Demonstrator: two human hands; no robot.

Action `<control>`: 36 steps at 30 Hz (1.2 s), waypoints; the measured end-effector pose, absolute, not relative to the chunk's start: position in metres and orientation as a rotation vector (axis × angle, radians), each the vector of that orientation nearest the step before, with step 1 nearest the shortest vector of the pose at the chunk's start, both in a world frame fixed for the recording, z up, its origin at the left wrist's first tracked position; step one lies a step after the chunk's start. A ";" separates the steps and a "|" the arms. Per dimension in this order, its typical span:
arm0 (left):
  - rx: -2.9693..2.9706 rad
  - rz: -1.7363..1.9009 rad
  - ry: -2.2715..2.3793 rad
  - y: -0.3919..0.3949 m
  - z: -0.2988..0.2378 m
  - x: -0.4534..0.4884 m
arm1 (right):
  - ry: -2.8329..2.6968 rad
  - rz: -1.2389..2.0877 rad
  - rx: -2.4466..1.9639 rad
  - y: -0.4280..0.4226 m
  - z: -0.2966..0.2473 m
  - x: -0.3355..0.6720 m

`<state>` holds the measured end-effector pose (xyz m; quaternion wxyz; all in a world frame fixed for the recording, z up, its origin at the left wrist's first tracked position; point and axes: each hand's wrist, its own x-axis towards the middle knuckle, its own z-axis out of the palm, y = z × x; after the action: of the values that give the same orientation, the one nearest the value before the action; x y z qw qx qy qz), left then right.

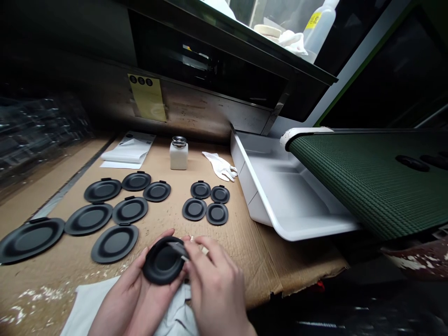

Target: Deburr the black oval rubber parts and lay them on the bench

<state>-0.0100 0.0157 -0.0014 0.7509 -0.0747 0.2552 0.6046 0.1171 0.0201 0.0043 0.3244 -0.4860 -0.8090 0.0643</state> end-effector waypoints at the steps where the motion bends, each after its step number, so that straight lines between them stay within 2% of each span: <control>1: -0.115 1.339 0.593 0.015 0.000 -0.010 | -2.112 0.170 -1.311 0.021 0.004 0.124; 8: 0.056 1.312 0.864 0.012 0.025 -0.005 | -2.190 -0.072 -1.640 0.034 -0.018 0.210; 13: -0.102 1.319 0.752 0.014 0.020 -0.009 | -2.171 -0.205 -1.564 0.032 -0.029 0.234; 22: -0.154 1.342 0.424 0.013 0.000 -0.020 | -2.426 -0.188 -1.019 0.010 -0.012 0.191; 29: -0.012 1.316 0.253 0.013 -0.009 -0.021 | -2.451 -0.162 -1.049 0.019 -0.007 0.168; 33: -0.046 1.322 0.359 0.013 -0.009 -0.021 | -2.475 -0.085 -1.192 0.021 -0.007 0.162; 36: -0.093 1.296 0.483 0.012 -0.002 -0.019 | -2.495 0.106 -1.272 0.023 -0.002 0.167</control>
<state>-0.0186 0.0125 -0.0023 0.7694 -0.0428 0.2228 0.5972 0.1672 0.0233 -0.0019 0.1688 -0.4475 -0.8774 0.0373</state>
